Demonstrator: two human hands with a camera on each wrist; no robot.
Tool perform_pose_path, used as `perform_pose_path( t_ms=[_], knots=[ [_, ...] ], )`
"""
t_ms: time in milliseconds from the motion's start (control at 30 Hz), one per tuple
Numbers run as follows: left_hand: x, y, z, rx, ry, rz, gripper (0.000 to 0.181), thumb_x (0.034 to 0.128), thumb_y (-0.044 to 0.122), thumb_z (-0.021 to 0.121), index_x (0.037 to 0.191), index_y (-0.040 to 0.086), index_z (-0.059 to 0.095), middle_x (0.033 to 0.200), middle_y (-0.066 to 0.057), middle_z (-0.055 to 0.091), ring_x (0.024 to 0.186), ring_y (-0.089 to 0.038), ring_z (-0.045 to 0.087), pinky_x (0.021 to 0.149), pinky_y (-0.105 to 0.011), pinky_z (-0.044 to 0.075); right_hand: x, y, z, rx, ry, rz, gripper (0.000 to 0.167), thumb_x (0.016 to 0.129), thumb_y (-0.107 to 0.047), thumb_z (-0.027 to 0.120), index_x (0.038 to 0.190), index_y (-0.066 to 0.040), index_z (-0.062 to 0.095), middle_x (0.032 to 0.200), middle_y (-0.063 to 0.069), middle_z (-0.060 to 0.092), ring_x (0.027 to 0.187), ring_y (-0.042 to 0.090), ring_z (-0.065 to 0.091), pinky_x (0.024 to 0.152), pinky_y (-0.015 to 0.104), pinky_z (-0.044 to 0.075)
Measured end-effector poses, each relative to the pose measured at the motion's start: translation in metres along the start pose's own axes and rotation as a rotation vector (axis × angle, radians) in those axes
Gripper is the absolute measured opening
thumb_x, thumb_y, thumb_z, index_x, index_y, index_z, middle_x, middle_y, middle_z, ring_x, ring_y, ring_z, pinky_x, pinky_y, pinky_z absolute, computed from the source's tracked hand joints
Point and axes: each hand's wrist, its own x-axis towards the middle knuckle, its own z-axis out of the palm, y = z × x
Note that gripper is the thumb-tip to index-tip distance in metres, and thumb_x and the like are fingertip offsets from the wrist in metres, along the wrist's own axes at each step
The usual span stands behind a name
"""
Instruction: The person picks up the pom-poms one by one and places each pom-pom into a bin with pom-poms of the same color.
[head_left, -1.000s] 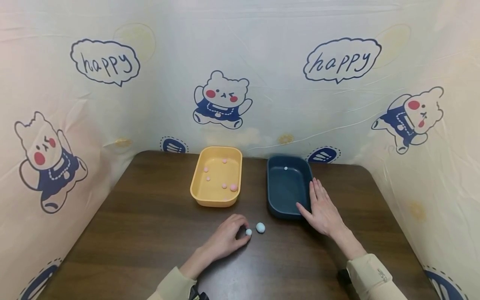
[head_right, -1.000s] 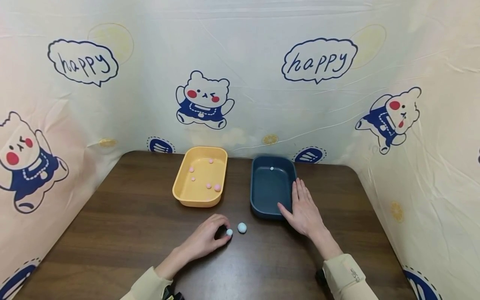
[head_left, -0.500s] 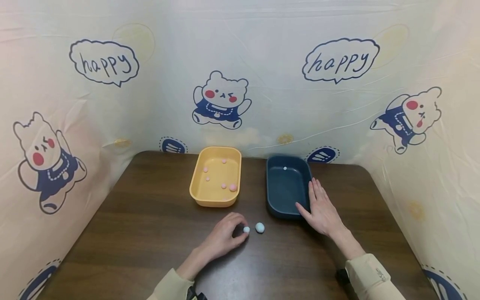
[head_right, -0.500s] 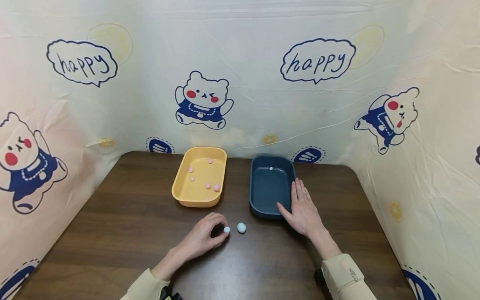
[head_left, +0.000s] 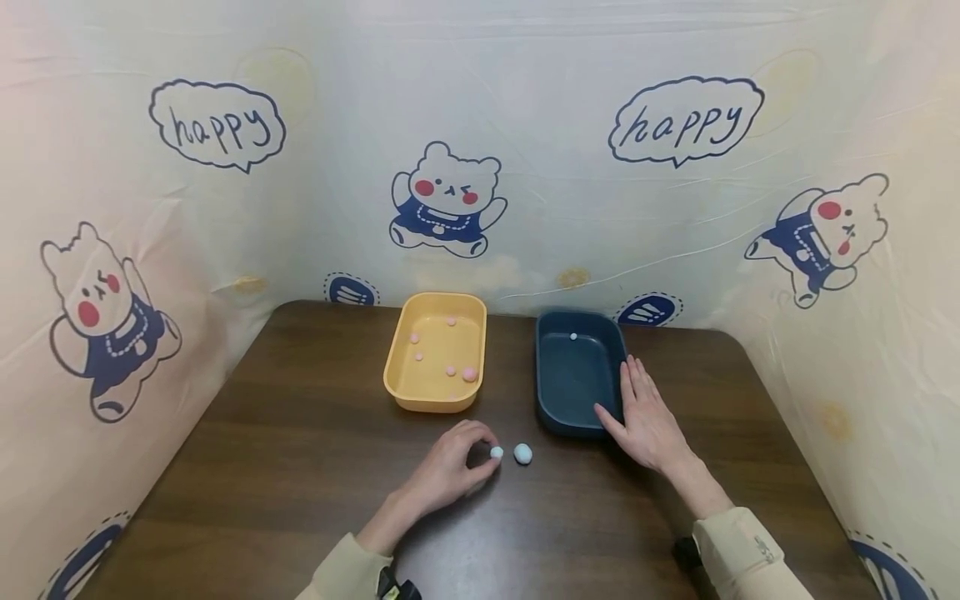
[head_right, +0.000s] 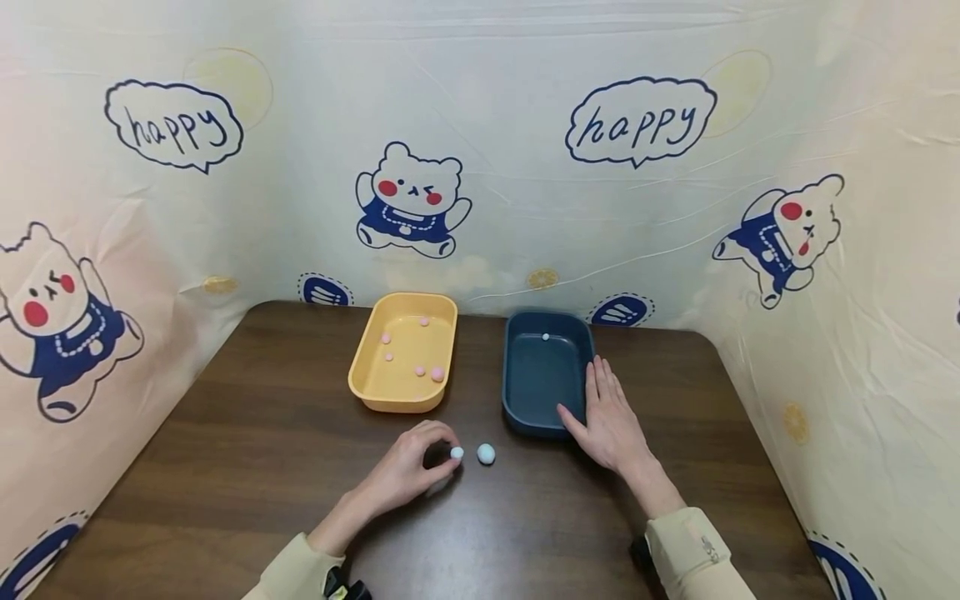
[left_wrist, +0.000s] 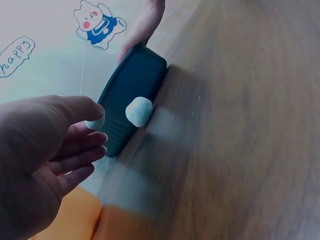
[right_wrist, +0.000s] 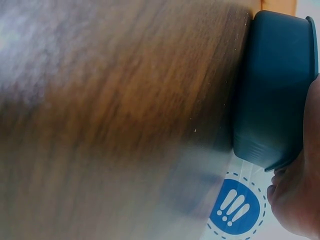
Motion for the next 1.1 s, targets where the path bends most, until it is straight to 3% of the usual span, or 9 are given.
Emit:
perform_pose_path(
  t_ms=[133, 467, 867, 1100],
  knots=[
    [0.005, 0.003, 0.001, -0.038, -0.016, -0.023, 0.011, 0.0969, 0.014, 0.084, 0.105, 0.014, 0.077, 0.109, 0.003, 0.075, 0.106, -0.016, 0.070, 0.095, -0.034, 0.061, 0.000, 0.001, 0.000, -0.008, 0.010, -0.005, 0.098, 0.111, -0.056, 0.053, 0.170, 0.013, 0.017, 0.182, 0.033, 0.011, 0.170, 0.051, 0.015, 0.137, 0.067, 0.022],
    [0.021, 0.011, 0.006, -0.038, 0.027, 0.014, 0.011, 0.0968, 0.013, 0.084, 0.104, 0.013, 0.076, 0.109, 0.001, 0.076, 0.108, -0.016, 0.071, 0.097, -0.037, 0.062, 0.000, 0.000, -0.002, -0.009, -0.007, 0.001, 0.097, 0.112, -0.056, 0.052, 0.171, 0.012, 0.015, 0.183, 0.032, 0.010, 0.171, 0.050, 0.014, 0.138, 0.066, 0.021],
    [0.052, 0.023, 0.015, -0.071, 0.038, -0.003, 0.015, 0.1002, 0.017, 0.082, 0.112, 0.011, 0.076, 0.115, -0.001, 0.075, 0.113, -0.024, 0.069, 0.098, -0.036, 0.061, 0.001, 0.001, -0.001, -0.013, 0.005, -0.001, 0.096, 0.112, -0.055, 0.052, 0.171, 0.011, 0.016, 0.182, 0.031, 0.011, 0.171, 0.050, 0.015, 0.138, 0.066, 0.022],
    [0.072, 0.026, 0.019, -0.050, 0.083, 0.014, 0.014, 0.1000, 0.016, 0.082, 0.112, 0.011, 0.076, 0.115, -0.003, 0.076, 0.112, -0.022, 0.068, 0.100, -0.036, 0.061, 0.000, -0.001, -0.001, -0.006, 0.010, 0.000, 0.096, 0.111, -0.053, 0.055, 0.171, 0.011, 0.016, 0.182, 0.031, 0.011, 0.170, 0.050, 0.015, 0.138, 0.066, 0.022]
  ],
)
